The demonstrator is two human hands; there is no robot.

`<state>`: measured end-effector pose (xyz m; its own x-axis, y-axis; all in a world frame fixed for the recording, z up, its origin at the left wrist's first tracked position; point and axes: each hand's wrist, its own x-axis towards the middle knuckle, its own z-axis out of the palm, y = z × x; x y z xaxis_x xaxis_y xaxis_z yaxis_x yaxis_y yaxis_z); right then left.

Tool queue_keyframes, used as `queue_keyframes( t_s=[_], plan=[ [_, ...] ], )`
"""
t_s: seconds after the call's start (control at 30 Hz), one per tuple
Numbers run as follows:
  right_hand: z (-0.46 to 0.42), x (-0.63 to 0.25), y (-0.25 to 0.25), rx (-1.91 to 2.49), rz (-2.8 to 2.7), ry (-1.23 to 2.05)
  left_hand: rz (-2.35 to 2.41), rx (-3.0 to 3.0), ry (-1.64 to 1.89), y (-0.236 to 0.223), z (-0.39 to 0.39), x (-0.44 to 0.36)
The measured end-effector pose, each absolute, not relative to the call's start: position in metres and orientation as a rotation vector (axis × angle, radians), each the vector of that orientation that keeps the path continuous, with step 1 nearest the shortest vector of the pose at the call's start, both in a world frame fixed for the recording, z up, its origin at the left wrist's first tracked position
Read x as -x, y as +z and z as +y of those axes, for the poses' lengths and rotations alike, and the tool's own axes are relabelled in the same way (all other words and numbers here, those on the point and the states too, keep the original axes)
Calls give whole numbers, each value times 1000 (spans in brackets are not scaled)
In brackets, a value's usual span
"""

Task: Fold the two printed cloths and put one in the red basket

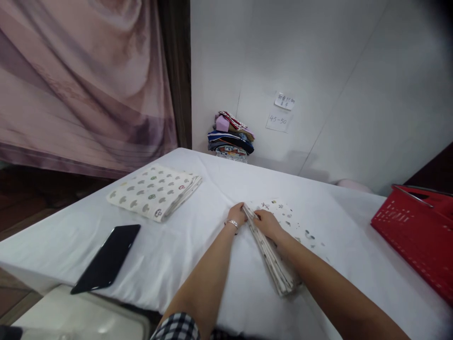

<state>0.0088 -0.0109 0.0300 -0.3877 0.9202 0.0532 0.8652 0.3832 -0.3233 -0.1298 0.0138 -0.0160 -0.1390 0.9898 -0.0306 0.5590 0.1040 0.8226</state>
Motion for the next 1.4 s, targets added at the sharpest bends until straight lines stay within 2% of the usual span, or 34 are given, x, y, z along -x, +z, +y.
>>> queue_keyframes(
  t_s=[0.33, 0.9, 1.4],
  plan=[
    [-15, -10, 25, 1465, -2342, 381, 1897, -1751, 874, -8, 14, 132],
    [-18, -5, 16, 1567, -2392, 312, 1980, -1675, 840, -9, 15, 137],
    [-28, -1, 14, 1612, -2413, 195, 1868, -1582, 895, -12, 23, 140]
  ],
)
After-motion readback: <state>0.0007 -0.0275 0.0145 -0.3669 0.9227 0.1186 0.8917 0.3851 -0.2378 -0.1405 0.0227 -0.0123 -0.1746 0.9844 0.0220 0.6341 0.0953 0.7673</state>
